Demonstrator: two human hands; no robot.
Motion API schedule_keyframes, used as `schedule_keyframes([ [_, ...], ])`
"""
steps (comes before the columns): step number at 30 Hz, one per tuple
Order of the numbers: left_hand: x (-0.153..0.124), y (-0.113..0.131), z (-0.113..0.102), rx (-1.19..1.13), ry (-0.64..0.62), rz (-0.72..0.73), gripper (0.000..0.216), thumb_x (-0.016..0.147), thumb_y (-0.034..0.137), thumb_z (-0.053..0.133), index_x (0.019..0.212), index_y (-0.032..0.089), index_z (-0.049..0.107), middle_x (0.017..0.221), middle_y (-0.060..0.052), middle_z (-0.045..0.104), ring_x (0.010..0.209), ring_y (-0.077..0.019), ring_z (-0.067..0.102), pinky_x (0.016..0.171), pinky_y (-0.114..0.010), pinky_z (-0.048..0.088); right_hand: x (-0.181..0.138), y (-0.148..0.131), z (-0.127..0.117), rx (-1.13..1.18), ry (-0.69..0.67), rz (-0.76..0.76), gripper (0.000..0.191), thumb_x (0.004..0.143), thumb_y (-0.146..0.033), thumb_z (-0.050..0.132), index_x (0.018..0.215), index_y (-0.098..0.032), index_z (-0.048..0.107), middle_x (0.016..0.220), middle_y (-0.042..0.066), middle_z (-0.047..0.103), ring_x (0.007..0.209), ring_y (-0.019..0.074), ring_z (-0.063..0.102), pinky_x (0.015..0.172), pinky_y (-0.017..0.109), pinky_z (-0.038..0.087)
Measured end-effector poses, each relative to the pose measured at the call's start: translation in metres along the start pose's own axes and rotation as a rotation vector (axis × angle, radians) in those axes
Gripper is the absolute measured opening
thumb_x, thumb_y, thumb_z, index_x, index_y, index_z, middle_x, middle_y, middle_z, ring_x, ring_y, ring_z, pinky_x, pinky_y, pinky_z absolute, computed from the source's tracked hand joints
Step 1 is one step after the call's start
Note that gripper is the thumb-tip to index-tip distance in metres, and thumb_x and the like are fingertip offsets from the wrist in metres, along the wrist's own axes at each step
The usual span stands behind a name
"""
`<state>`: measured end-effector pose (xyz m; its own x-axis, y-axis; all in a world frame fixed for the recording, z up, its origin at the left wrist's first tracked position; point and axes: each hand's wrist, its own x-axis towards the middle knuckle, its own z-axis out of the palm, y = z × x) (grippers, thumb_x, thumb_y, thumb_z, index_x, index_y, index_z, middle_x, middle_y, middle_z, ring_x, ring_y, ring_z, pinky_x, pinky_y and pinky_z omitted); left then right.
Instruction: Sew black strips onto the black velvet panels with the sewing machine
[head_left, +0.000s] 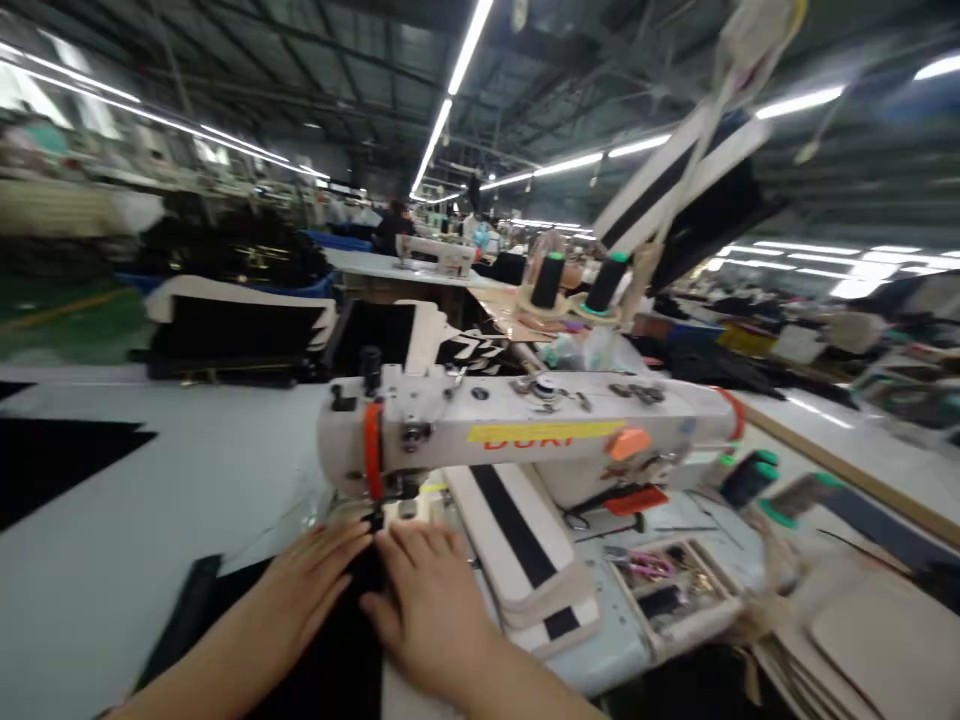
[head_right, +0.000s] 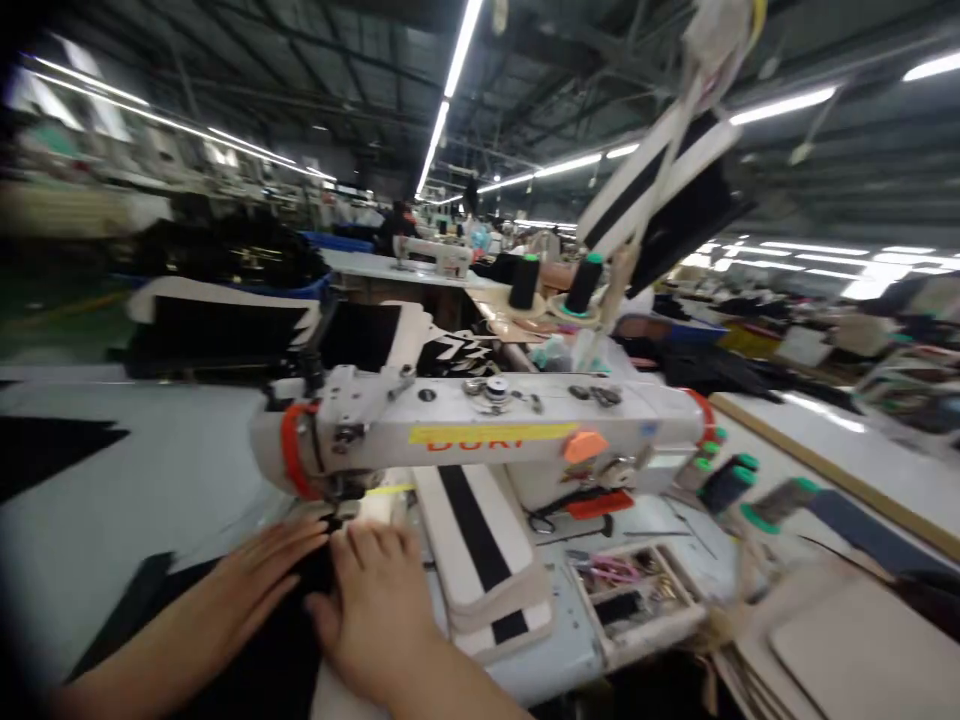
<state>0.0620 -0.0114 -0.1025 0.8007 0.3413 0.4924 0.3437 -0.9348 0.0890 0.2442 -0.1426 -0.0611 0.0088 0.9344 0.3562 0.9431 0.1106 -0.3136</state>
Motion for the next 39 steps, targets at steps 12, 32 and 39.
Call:
schedule_keyframes([
  [12, 0.009, 0.013, -0.027, -0.046, -0.165, -0.005, 0.043, 0.096, 0.012, 0.045, 0.139, 0.018, 0.051, 0.144, -0.010, 0.055, 0.133, -0.0232, 0.051, 0.114, -0.048, 0.042, 0.001, -0.001, 0.000, 0.071, -0.061, 0.013, 0.051, 0.095, -0.043, 0.057, 0.142, -0.028, 0.045, 0.140, 0.004, 0.053, 0.129, 0.0261, 0.044, 0.111, 0.048, 0.032],
  [32, 0.014, 0.012, -0.025, -0.046, -0.192, -0.007, 0.042, 0.096, 0.010, 0.042, 0.136, 0.017, 0.052, 0.142, -0.010, 0.056, 0.134, -0.0223, 0.050, 0.116, -0.049, 0.040, 0.003, -0.001, 0.001, 0.077, -0.055, 0.033, 0.051, 0.090, -0.039, 0.065, 0.138, -0.029, 0.049, 0.137, 0.003, 0.054, 0.125, 0.0282, 0.046, 0.108, 0.048, 0.036],
  [39, 0.007, 0.022, -0.045, -0.099, -0.229, -0.018, 0.043, 0.098, 0.019, 0.048, 0.141, 0.023, 0.050, 0.146, -0.007, 0.053, 0.137, -0.0219, 0.047, 0.118, -0.049, 0.035, -0.017, -0.007, -0.008, 0.066, -0.070, 0.008, 0.046, 0.092, -0.038, 0.063, 0.136, -0.026, 0.052, 0.133, 0.005, 0.059, 0.123, 0.0261, 0.051, 0.110, 0.047, 0.039],
])
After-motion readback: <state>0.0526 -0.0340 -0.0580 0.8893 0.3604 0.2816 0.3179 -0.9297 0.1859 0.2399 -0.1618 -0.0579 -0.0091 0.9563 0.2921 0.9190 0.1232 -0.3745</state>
